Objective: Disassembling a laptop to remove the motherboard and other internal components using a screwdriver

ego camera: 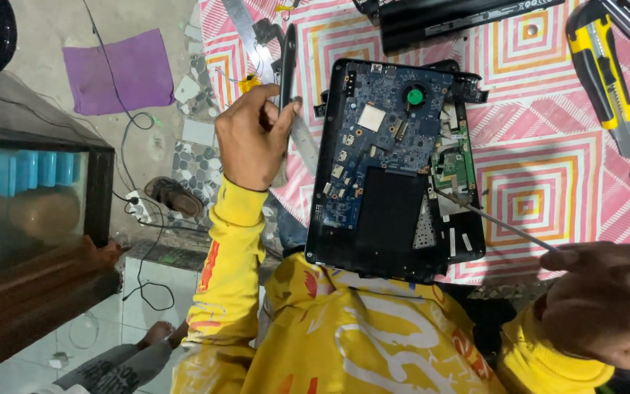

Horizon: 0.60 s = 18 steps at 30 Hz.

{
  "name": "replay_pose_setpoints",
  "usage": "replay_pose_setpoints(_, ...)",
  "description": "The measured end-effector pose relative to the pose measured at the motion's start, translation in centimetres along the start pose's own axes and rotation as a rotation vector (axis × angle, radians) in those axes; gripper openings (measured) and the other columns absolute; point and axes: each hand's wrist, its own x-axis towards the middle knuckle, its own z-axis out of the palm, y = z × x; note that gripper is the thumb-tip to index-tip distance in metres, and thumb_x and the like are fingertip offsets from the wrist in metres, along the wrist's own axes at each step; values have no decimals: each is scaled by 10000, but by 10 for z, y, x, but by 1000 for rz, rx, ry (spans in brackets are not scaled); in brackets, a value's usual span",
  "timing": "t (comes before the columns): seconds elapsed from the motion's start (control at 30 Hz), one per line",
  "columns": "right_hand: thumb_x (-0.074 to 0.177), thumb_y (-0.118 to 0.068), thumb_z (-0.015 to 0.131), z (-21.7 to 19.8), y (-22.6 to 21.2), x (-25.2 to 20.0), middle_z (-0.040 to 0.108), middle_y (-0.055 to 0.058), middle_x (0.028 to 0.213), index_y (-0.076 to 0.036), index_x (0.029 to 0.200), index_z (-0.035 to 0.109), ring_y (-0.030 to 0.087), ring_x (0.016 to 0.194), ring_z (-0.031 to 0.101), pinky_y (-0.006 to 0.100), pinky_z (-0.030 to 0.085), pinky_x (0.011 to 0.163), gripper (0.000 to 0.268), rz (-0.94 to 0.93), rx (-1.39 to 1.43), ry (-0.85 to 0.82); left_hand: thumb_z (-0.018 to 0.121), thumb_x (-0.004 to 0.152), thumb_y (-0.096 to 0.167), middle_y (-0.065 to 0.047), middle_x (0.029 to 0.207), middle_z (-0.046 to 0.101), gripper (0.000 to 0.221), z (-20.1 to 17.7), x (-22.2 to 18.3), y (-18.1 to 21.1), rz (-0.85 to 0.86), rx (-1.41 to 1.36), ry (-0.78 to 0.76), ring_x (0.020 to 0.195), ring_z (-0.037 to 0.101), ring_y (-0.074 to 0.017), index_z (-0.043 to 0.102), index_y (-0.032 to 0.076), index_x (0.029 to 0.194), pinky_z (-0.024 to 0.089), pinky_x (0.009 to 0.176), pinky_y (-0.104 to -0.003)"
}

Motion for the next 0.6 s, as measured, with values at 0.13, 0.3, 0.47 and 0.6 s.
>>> replay_pose_setpoints(0.13,1201,-323,336,21,-35,46,517,62,1246,-38,1238,463,325,882,617,419,615,737,314,-121,458,120,812,819,-11,-28,649,536,208,5,-1,-2,42,-41,-28,525,440,-129,691,-56,981,401,516,-264)
replay_pose_setpoints(0.3,1214,-369,326,31,-44,66,519,193,1172,-2,1225,440,363,850,621,433,586,753,385,-151,367,55,818,851,84,-69,765,571,246,-5,-4,17,70,93,15,558,503,-173,700,-40,1028,432,529,-311)
replay_pose_setpoints(0.47,1217,-356,317,37,-58,72,473,202,1225,13,1223,394,391,878,600,441,572,748,377,-140,360,49,706,819,62,-84,1029,603,309,8,-22,56,398,-83,-182,907,547,-265,675,51,1126,437,781,-395)
replay_pose_setpoints(0.6,1218,-393,327,37,-49,83,527,241,1174,-1,1318,432,349,934,608,422,579,801,418,-71,390,21,683,892,93,-101,1105,625,237,48,-17,74,516,-365,-434,982,586,-307,658,50,1124,498,873,-398)
